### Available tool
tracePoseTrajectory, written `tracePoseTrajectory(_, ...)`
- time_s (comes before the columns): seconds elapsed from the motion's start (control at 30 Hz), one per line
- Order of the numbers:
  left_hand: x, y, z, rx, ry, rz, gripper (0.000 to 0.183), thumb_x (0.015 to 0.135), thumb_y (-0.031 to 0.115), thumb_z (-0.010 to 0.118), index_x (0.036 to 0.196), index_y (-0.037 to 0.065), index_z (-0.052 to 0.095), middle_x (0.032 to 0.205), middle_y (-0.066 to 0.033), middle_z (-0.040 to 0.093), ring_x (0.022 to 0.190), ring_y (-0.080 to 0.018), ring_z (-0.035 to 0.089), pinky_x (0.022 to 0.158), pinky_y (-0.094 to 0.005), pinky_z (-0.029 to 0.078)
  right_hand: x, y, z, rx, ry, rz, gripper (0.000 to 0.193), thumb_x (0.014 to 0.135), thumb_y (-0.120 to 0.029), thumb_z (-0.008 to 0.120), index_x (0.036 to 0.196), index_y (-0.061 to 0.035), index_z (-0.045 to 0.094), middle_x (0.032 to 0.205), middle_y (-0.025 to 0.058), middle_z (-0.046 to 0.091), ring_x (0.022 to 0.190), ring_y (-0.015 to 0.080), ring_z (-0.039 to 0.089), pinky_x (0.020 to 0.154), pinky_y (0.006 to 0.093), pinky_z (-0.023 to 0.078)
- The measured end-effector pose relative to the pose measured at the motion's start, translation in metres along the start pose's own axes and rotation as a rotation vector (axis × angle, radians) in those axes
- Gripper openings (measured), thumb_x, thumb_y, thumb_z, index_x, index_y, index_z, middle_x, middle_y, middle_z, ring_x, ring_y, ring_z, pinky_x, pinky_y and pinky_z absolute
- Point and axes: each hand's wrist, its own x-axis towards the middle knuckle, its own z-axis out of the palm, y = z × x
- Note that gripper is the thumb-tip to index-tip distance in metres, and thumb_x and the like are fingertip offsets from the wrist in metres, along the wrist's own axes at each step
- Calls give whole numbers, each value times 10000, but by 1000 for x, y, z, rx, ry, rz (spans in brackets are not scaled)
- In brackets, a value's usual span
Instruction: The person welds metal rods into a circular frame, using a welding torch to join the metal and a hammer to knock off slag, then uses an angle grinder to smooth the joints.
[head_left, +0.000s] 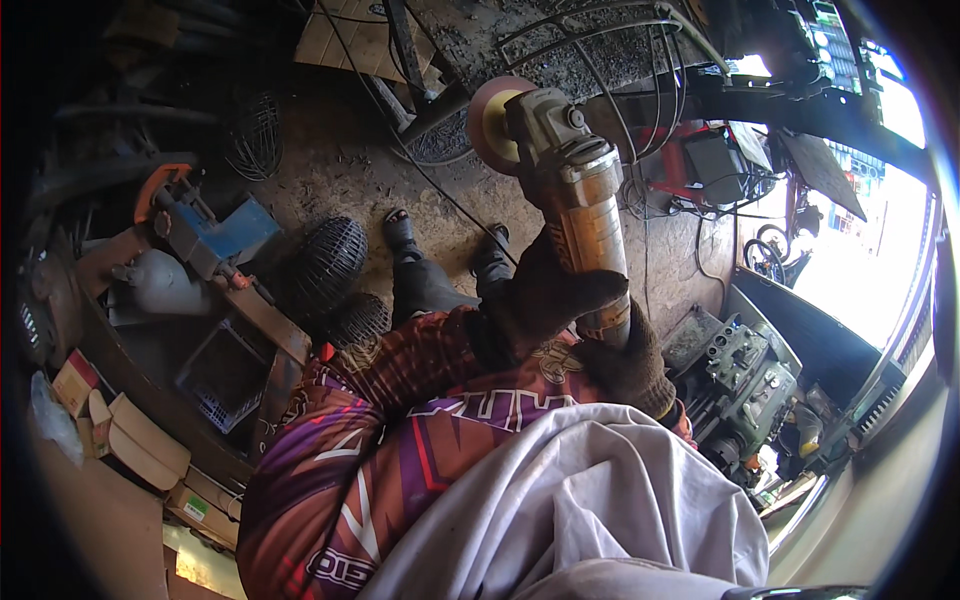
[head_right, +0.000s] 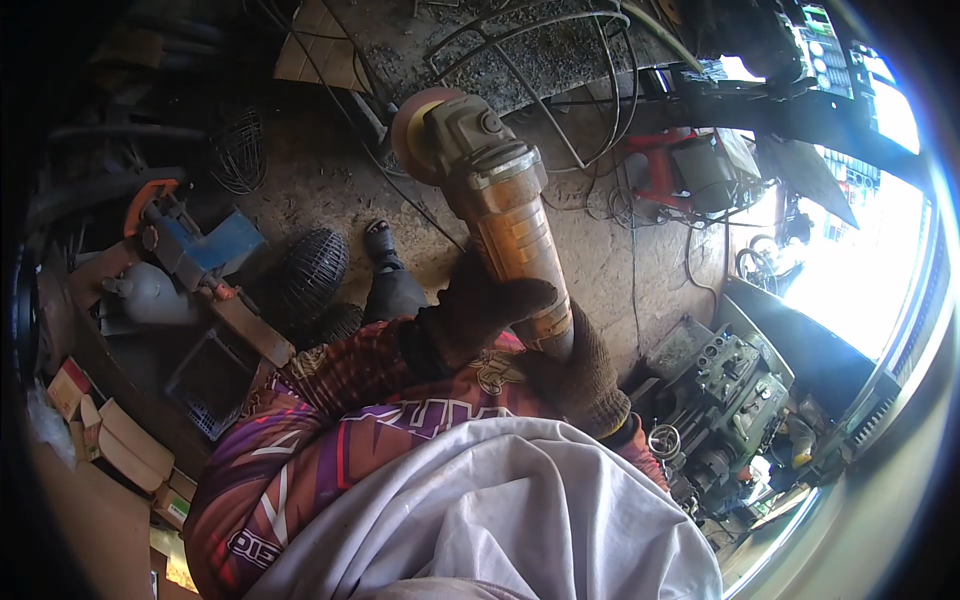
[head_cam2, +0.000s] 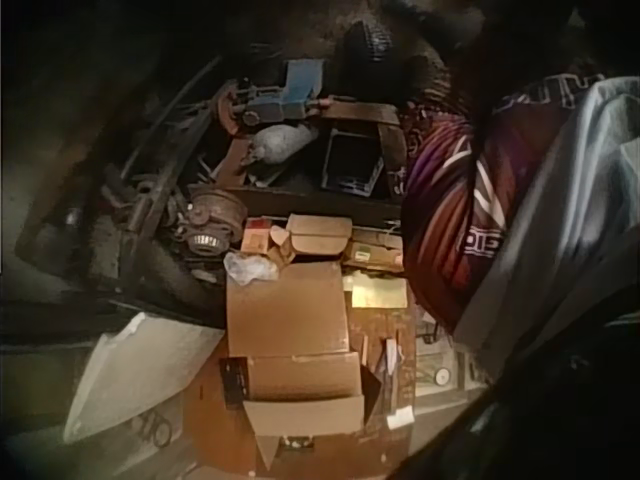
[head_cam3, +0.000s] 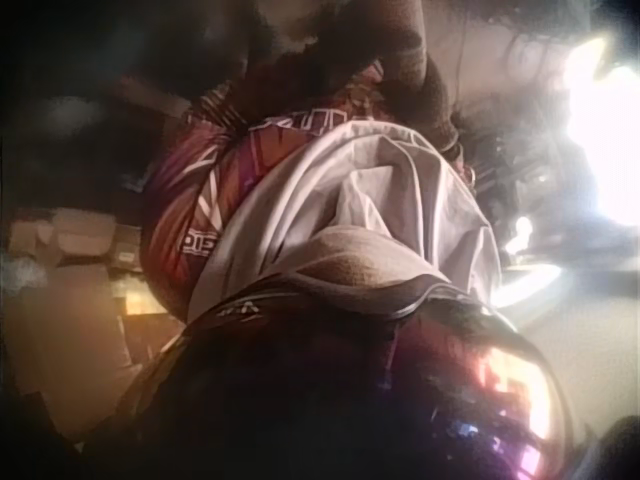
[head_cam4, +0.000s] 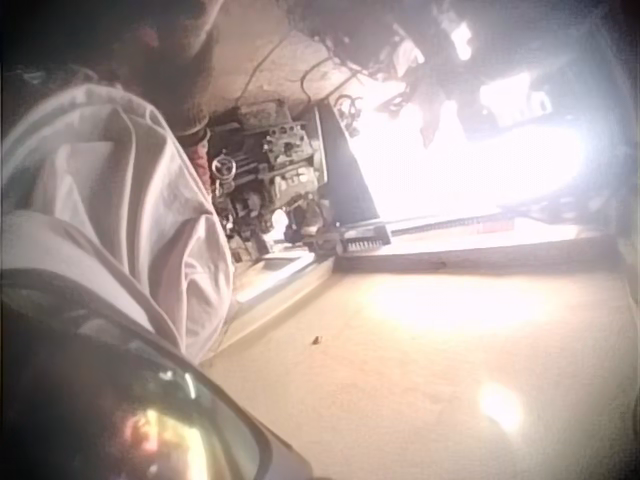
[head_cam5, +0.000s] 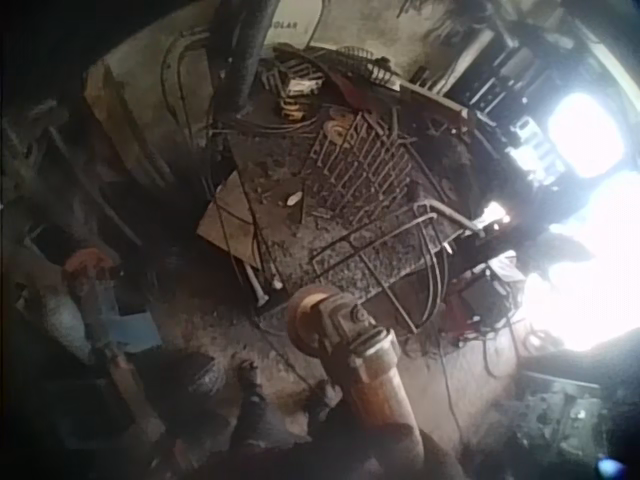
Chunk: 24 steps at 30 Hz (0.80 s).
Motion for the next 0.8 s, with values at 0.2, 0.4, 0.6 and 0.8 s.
tracePoseTrajectory(0.2, 0, -3, -2, -49, -10, -13, 563, 757, 69, 799, 1240, 48, 510, 1083, -65, 620, 978, -181, 641, 866, -354, 554, 3, 1, 1, 21, -22, -29, 663, 781, -80, 803, 1363, -30, 491, 1196, 128, 661, 1095, 195, 633, 945, 376, 511)
tracePoseTrajectory(0.4, 0, 0, -2, 12, 19, -51, 560, 755, 86, 807, 1234, 47, 519, 1069, -66, 628, 972, -180, 643, 856, -355, 556, 5, 3, 2, 43, -6, -57, 627, 761, 42, 778, 1321, -31, 505, 1153, 95, 657, 1043, 178, 640, 900, 354, 538)
tracePoseTrajectory(0.6, 0, 6, 1, -23, 16, -37, 557, 755, 120, 818, 1223, 48, 524, 1055, -64, 629, 967, -177, 642, 851, -353, 557, 8, -2, 1, 66, -28, -75, 645, 760, 46, 774, 1337, -22, 494, 1181, 102, 652, 1069, 179, 634, 927, 361, 531)
tracePoseTrajectory(0.8, 1, 11, 1, 69, 21, -30, 544, 759, 119, 814, 1215, 48, 526, 1053, -67, 627, 967, -179, 640, 851, -360, 557, 10, -3, -2, -9, -30, -122, 644, 766, 24, 783, 1341, -21, 496, 1193, 107, 655, 1076, 175, 632, 933, 367, 528)
